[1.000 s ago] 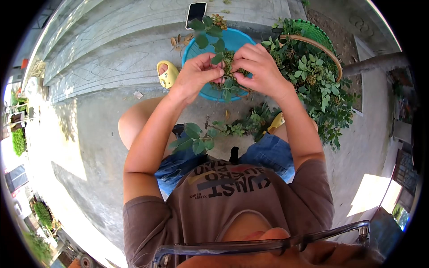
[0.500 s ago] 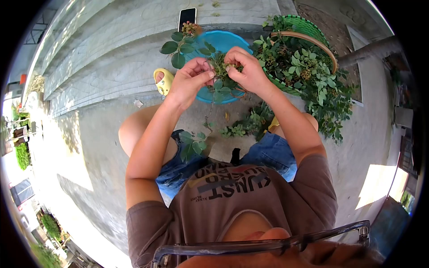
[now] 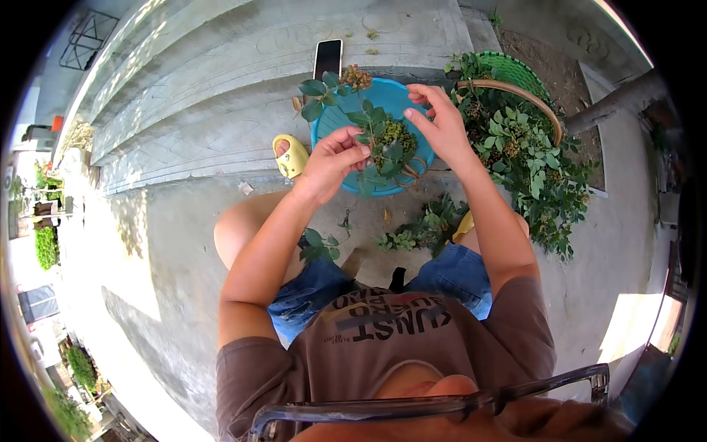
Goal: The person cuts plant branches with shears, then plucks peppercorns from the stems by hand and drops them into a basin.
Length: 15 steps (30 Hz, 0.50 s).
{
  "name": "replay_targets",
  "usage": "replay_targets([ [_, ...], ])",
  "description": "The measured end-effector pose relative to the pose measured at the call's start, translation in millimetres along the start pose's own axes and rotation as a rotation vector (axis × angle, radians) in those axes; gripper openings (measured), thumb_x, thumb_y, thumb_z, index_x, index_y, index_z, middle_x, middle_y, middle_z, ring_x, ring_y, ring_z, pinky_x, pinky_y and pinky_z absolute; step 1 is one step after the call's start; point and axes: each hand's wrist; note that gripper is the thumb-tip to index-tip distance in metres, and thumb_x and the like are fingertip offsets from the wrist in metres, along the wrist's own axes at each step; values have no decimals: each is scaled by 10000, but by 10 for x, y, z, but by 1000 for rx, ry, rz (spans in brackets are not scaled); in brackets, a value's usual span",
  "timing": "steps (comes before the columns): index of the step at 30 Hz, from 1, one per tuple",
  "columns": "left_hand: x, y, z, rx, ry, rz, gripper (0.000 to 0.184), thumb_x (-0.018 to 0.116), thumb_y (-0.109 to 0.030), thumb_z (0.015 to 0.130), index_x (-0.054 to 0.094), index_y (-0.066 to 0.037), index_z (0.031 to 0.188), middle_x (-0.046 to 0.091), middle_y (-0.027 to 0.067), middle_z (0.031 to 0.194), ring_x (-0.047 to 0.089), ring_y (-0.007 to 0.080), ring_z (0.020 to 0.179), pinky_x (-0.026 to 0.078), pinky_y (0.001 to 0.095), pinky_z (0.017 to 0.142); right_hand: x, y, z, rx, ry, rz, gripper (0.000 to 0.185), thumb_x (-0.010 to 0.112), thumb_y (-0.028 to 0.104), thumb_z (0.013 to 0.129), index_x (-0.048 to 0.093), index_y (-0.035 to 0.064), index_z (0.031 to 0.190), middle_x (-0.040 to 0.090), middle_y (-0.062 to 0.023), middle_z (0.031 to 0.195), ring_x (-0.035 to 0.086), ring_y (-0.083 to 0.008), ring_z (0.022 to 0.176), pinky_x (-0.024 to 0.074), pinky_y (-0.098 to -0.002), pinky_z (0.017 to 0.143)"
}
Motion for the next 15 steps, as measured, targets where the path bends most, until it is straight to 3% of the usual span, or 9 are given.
replay_targets([
  [5,26,69,11,38,26,158,154,613,-14,868,574,-70,1006,596,11,948,573,111,815,465,257,727,-101,112,21,-61,-63,142,244,633,79,847,593,41,1085,606,-66,991,606,-162,860,463,-271,721],
  [7,61,91,3,159,-33,339,98,624,-37,869,575,-53,952,580,-18,869,555,90,769,461,246,701,-97,93,4,-93,-89,455,156,594,73,893,590,8,1035,590,-56,1029,572,-135,911,449,-256,756],
  [8,44,98,10,154,-28,339,98,624,-37,869,575,-53,952,580,-18,869,555,90,769,461,246,701,-109,105,-6,-88,-94,452,156,594,73,893,590,8,1035,590,-56,1029,572,-135,911,449,-256,756],
  [10,37,70,15,304,-161,803,67,641,-33,841,593,-28,887,591,-6,792,562,90,697,458,244,641,-161,155,-12,-10,-73,677,155,587,62,902,589,13,1049,591,-59,1039,571,-143,914,458,-268,753],
  [11,81,41,1,302,-157,802,67,641,-33,841,593,-28,887,591,-6,792,562,90,697,458,244,641,-193,158,-14,-7,-76,674,155,587,62,902,589,13,1049,591,-59,1039,571,-143,914,458,-268,753],
  [13,183,-48,-42,536,-231,1141,76,658,-14,794,602,-12,844,592,30,739,567,106,630,449,242,584,-262,147,-10,67,51,781,223,623,63,876,575,27,1091,589,-59,1077,568,-142,960,472,-277,797],
  [15,181,-47,-50,563,-214,1168,82,646,1,787,609,-19,858,586,56,776,592,145,649,474,267,591,-321,144,-19,116,134,763,273,647,70,859,564,33,1116,587,-56,1092,563,-145,991,476,-285,826],
])
Point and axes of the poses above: each hand's wrist, its own z-axis towards the middle knuckle, its own x-axis out of the palm, y = z × x
